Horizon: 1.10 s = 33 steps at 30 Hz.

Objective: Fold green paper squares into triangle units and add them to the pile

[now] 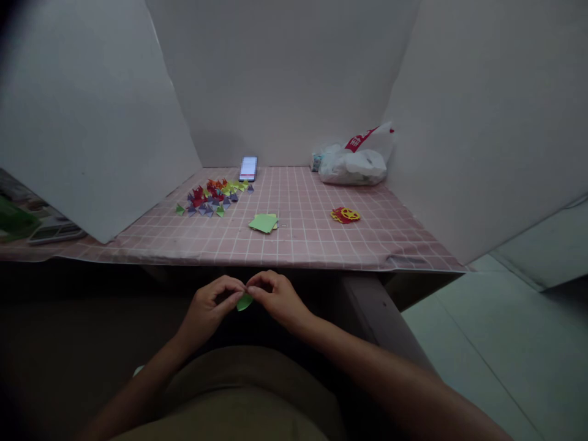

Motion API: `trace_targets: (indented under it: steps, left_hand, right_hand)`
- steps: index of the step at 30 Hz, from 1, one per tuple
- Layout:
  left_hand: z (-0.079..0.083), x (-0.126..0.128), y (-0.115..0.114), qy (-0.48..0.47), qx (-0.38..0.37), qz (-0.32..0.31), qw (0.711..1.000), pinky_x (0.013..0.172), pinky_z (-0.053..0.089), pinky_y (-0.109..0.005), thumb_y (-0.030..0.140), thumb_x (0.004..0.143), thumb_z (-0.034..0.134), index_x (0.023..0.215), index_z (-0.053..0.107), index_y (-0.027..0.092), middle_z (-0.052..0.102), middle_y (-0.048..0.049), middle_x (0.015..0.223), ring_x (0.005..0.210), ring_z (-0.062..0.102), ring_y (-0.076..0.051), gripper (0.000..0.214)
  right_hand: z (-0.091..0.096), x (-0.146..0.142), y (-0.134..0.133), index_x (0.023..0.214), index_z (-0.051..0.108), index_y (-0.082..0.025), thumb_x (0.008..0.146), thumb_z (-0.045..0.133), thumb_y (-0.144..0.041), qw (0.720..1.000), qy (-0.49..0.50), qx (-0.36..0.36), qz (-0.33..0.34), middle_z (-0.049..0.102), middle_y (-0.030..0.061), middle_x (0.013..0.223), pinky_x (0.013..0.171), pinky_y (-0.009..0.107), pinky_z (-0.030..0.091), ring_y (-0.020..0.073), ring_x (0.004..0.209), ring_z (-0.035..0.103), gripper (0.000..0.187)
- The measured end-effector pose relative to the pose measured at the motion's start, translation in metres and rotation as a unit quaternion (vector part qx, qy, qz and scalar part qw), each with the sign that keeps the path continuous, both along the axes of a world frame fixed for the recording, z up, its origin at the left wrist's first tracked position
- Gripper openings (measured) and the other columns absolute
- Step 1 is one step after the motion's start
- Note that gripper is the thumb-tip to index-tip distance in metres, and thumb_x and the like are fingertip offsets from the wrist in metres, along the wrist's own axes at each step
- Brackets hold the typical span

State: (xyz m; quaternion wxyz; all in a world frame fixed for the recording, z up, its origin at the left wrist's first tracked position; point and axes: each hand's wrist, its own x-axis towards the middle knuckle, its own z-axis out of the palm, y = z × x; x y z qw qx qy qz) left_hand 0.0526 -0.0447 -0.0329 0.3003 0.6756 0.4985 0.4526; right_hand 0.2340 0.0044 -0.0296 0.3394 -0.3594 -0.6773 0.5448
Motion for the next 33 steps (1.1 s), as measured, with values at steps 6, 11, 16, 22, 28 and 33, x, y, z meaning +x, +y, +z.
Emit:
trace_targets:
  steps: [6,11,16,22,28,33]
  left_hand:
    - [0.005,0.001,0.000,0.011,0.003,0.015,1.000,0.069,0.044,-0.027,0.018,0.086,0.059,0.079,0.065,0.018,0.060,-0.0013,0.080,0.075,0.058,-0.016,0.009]
    - [0.008,0.003,-0.001,-0.002,-0.029,0.026,0.999,0.068,0.045,-0.026,0.022,0.086,0.060,0.079,0.066,0.018,0.061,-0.0015,0.079,0.074,0.058,-0.016,0.010]
    - [0.009,0.007,-0.001,-0.074,-0.107,0.043,0.991,0.065,0.047,-0.025,0.028,0.084,0.063,0.082,0.067,0.017,0.062,-0.0019,0.081,0.073,0.059,-0.016,0.012]
    - [0.007,0.011,-0.005,-0.233,-0.190,0.067,0.951,0.071,0.048,-0.026,0.038,0.083,0.065,0.102,0.066,0.018,0.067,-0.0028,0.089,0.079,0.061,-0.016,0.027]
    - [0.000,0.013,-0.008,-0.297,-0.210,0.071,0.929,0.074,0.049,-0.028,0.035,0.077,0.072,0.090,0.065,0.015,0.067,-0.0033,0.085,0.078,0.062,-0.017,0.024]
    - [0.003,0.013,-0.008,-0.232,-0.187,0.109,0.948,0.061,0.046,-0.024,0.034,0.074,0.073,0.074,0.063,0.014,0.062,0.0006,0.067,0.062,0.056,-0.013,0.022]
  right_hand:
    - [-0.001,0.000,-0.001,0.084,0.070,-0.017,0.075,0.067,-0.029,0.995,0.018,-0.093,0.031,0.063,0.0000,0.074,0.067,0.027,0.038,0.0137,0.068,0.052,0.016]
    - [0.001,-0.001,-0.003,0.084,0.070,-0.016,0.072,0.070,-0.029,0.984,0.039,-0.164,0.050,0.060,-0.0015,0.071,0.063,0.026,0.038,0.0110,0.062,0.048,0.018]
    - [-0.001,-0.005,-0.005,0.079,0.068,-0.015,0.069,0.070,-0.024,0.983,0.063,-0.166,0.038,0.059,-0.0021,0.068,0.061,0.025,0.039,0.0112,0.062,0.049,0.014]
    - [0.000,-0.006,-0.006,0.075,0.066,-0.015,0.071,0.070,-0.028,0.979,0.108,-0.172,0.012,0.058,-0.0024,0.066,0.061,0.026,0.040,0.0106,0.060,0.049,0.014]
    - [-0.001,-0.008,-0.009,0.076,0.066,-0.016,0.073,0.069,-0.026,0.982,0.111,-0.151,-0.009,0.060,-0.0020,0.066,0.062,0.027,0.041,0.0115,0.061,0.052,0.011]
    - [-0.004,-0.008,-0.009,0.076,0.067,-0.016,0.074,0.069,-0.028,0.993,0.070,-0.094,-0.011,0.060,-0.0011,0.069,0.060,0.026,0.039,0.0121,0.062,0.051,0.013]
